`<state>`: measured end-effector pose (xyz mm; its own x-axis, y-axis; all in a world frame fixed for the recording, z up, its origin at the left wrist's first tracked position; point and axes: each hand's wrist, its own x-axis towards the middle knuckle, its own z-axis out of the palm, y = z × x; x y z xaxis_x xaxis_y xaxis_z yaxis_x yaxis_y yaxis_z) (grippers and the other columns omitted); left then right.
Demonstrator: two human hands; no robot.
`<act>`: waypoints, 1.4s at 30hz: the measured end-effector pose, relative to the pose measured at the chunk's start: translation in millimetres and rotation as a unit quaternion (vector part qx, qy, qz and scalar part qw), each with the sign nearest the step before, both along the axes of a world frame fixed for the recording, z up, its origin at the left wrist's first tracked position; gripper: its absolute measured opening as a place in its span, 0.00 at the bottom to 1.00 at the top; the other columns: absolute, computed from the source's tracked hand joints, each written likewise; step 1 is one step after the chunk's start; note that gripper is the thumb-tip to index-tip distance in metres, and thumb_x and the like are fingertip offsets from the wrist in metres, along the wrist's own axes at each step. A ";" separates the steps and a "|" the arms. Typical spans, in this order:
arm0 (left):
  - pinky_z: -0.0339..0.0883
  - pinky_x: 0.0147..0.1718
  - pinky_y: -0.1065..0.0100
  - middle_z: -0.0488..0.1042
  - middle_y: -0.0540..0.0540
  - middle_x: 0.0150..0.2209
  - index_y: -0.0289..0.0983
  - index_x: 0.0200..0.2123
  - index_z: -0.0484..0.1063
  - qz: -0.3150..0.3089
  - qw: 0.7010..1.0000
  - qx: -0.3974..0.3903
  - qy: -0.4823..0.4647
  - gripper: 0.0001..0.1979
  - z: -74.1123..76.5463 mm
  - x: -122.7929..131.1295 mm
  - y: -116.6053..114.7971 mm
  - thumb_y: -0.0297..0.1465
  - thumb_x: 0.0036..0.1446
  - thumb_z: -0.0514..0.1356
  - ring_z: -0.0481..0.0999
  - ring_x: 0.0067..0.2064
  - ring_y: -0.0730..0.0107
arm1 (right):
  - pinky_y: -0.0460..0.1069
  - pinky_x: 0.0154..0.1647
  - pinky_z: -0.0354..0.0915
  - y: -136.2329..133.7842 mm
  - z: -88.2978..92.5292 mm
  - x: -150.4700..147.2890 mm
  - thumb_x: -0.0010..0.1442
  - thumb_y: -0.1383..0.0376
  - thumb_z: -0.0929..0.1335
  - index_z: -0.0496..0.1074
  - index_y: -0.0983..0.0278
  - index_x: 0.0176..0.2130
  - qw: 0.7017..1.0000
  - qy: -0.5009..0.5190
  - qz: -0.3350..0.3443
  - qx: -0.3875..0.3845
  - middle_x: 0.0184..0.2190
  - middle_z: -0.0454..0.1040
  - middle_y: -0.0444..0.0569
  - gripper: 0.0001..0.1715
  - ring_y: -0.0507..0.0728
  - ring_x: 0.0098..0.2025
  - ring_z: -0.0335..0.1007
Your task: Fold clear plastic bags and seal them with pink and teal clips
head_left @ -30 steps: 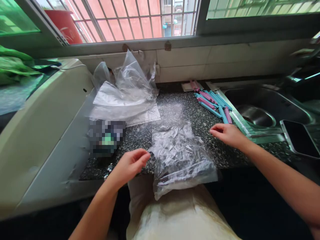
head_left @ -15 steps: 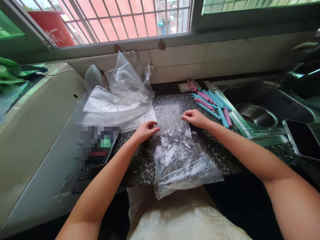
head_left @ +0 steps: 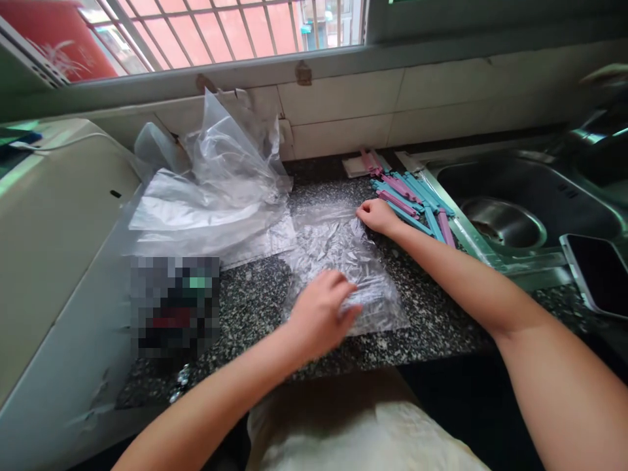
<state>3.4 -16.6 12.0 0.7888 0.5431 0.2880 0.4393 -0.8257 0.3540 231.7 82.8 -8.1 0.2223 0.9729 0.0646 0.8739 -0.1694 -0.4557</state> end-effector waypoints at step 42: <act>0.64 0.45 0.59 0.75 0.43 0.36 0.34 0.39 0.71 -0.009 0.976 0.207 -0.063 0.09 -60.3 -94.6 -82.0 0.23 0.54 0.55 0.71 0.40 0.64 | 0.51 0.37 0.62 -252.9 -7.1 -9.3 0.59 0.53 0.62 0.72 0.66 0.42 0.877 -0.213 0.368 0.223 0.33 0.74 0.53 0.21 0.56 0.35 0.67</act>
<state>-91.2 -98.6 -48.3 0.7406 0.3463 0.5759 0.3985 -0.9164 0.0386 222.5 -170.1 -15.2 -0.5914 0.6998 0.4007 0.7794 0.6236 0.0612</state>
